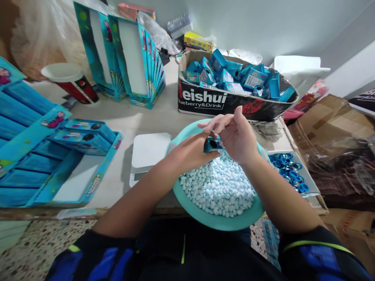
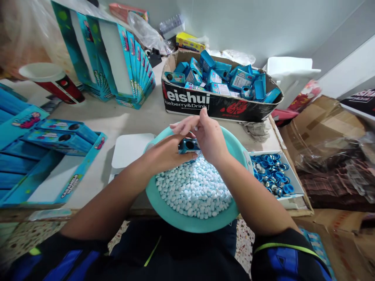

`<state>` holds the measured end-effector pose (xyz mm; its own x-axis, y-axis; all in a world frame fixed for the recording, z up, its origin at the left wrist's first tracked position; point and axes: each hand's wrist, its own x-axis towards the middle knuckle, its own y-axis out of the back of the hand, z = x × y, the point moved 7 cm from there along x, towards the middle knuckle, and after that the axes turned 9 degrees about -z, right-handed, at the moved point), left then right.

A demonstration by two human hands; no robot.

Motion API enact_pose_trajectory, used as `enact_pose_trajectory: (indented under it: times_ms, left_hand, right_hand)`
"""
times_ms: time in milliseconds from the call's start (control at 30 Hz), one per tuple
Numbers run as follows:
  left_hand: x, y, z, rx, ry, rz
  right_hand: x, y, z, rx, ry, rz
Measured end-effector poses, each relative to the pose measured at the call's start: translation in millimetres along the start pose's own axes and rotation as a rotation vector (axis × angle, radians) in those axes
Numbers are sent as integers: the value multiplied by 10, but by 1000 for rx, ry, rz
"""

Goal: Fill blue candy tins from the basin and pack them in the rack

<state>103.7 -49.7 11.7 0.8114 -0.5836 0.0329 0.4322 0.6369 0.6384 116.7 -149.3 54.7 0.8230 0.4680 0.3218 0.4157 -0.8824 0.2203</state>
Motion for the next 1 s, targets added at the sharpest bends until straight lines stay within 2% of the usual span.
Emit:
enact_pose_trajectory:
  times_ms: [100,300,367,500,600,700,800,900,1000]
  left_hand:
    - [-6,9,-3,-13,4,11]
    - [-3,46,-96,-106,130,61]
    - [-1,44,-134,-174,126,76]
    - [6,52,-174,-298,32,120]
    - [13,73,-210,-297,69,159]
    - [13,113,-217,-209,146,197]
    - [9,111,-227,-185,190,173]
    - [-7,118,-209,-208,139,171]
    - [-26,145,-160,-241,62,204]
  right_hand:
    - [-3,7,-7,-19,-36,-32]
    - [-41,-24,-2,-21,-39,-102]
    - [-62,-16,-3,-61,-52,-84]
    - [-69,78,-29,-103,-1,13]
    - [-60,140,-33,-124,12,37]
    - [-75,128,-56,-187,-15,-18]
    - [-110,15,-110,-251,14,-156]
    - [-132,-66,-133,-300,51,-218]
    - [-118,-14,-137,-312,86,-125]
